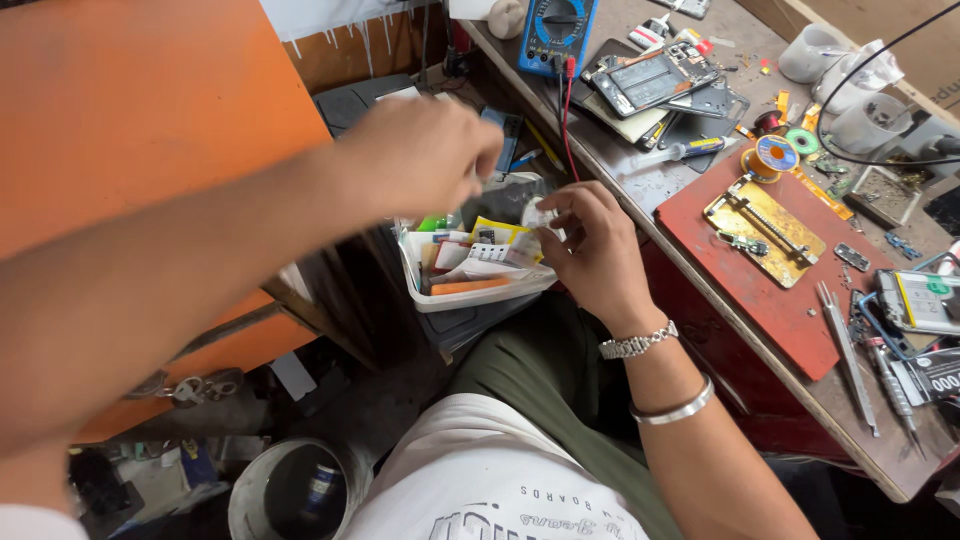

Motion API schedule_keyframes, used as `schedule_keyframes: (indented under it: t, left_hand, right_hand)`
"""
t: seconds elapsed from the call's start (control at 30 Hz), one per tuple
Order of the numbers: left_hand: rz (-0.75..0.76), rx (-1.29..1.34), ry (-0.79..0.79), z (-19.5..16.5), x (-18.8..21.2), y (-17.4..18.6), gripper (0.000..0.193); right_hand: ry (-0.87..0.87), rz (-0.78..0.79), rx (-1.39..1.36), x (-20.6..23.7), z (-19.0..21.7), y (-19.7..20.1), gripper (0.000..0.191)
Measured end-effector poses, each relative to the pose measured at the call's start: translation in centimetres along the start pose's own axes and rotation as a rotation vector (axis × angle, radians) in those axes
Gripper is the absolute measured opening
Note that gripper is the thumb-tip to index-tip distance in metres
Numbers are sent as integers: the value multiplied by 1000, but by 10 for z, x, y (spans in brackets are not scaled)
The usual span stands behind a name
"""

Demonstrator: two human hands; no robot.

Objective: The person solders a small circuit board held in a jig on the workbench, using a soldering iron in the right hand while the left hand steadies the board. The person then sets the board down, picks up a plastic parts box, and rummages through its contents, lifting and shifting small components and packets while searching through the box.

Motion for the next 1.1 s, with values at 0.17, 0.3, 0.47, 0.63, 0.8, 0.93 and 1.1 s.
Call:
schedule_keyframes:
  t: [0.17, 0.3, 0.47, 0.63, 0.8, 0.93, 1.1]
  left_hand:
    - [175, 50, 4, 4, -47, -5, 30]
    - [300, 122, -21, -2, -49, -26, 53]
    - [207, 127, -185, -1, -37, -35, 61]
    - [334, 153, -172, 6, -42, -27, 52]
    - [452, 323, -158, 19, -50, -24, 46]
    - [522, 255, -216, 23, -49, -30, 45]
    - [587, 162, -275, 12, -45, -39, 44]
  right_hand:
    - [-152, -67, -93, 4, -10, 3, 23]
    - [-116, 20, -137, 12, -20, 6, 17]
    - [-246, -3, -118, 6, -22, 6, 28]
    - [-300, 133, -226, -9, -18, 4, 28]
    - [-83, 667, -254, -25, -20, 11, 15]
    - [-14, 743, -370, -39, -28, 10, 22]
    - [-126, 734, -684, -38, -34, 6, 43]
Point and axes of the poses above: each hand's wrist, its own x-axis away from the middle knuckle, its own y-axis out of the back of the hand, z = x × y, the point moved 2 cm from there along -x, towards the middle knuckle, and after that the axes turned 6 degrees about x, right-handed, at the moved point
